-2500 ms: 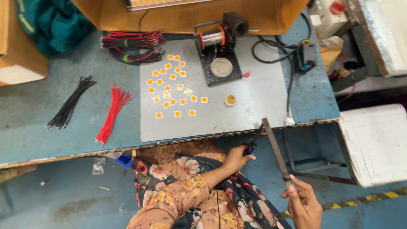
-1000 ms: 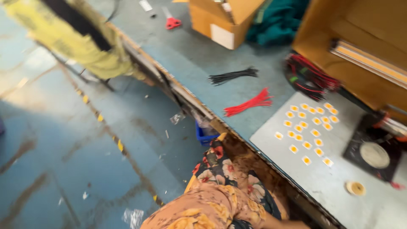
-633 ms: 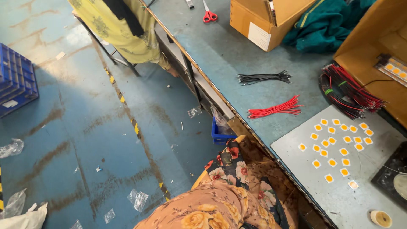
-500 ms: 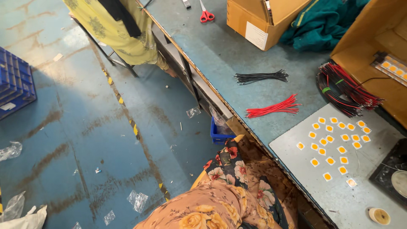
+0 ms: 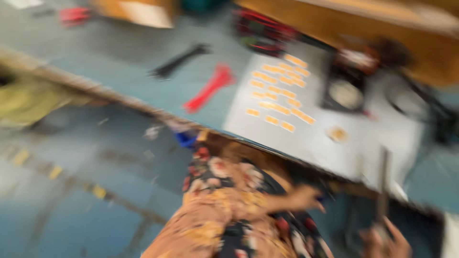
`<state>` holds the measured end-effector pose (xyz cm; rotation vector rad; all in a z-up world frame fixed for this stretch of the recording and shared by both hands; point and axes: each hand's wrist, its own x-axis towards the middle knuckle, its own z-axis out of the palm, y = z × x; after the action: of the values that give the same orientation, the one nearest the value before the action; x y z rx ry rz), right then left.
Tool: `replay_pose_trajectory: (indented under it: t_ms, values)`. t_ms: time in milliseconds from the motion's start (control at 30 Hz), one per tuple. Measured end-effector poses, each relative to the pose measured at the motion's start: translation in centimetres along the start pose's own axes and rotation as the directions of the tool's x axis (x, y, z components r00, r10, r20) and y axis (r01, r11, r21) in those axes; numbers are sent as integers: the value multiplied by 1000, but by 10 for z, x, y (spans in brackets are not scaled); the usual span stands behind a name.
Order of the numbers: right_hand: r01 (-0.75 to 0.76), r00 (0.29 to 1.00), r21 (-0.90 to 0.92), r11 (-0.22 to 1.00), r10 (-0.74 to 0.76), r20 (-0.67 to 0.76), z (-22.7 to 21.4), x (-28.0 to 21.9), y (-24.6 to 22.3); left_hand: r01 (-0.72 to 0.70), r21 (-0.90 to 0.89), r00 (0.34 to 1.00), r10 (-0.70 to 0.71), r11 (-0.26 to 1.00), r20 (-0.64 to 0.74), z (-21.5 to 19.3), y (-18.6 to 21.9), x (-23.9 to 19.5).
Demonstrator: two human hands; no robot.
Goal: The person bundles black and red wires with adhesive tape, then uses a metal file to clean the tip of a soldering iron. The person handles LED modules and a soldering station on a workbench.
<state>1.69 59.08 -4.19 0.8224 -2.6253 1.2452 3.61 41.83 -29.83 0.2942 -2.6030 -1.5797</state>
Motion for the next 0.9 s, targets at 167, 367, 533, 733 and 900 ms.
replay_pose_trajectory:
  t_ms: [167,367,533,733,900]
  values:
    - [-301,952,40,953,298,75,-14,-23,25,109,-108,994,-107,988,24,-32,24,-11]
    - [-489,871,259,833,482,95,-20,-51,1,140,-169,987,-125,976,100,-64,61,-14]
    - [-555,832,200,807,541,123,-22,-65,0,148,-150,985,-132,978,111,-63,63,-11]
    - [-287,952,-138,948,298,67,1,-37,3,194,-149,978,-179,970,109,-62,63,-9]
    - [-434,899,103,895,438,-20,12,-5,9,146,-233,988,-129,961,87,-67,66,-8]
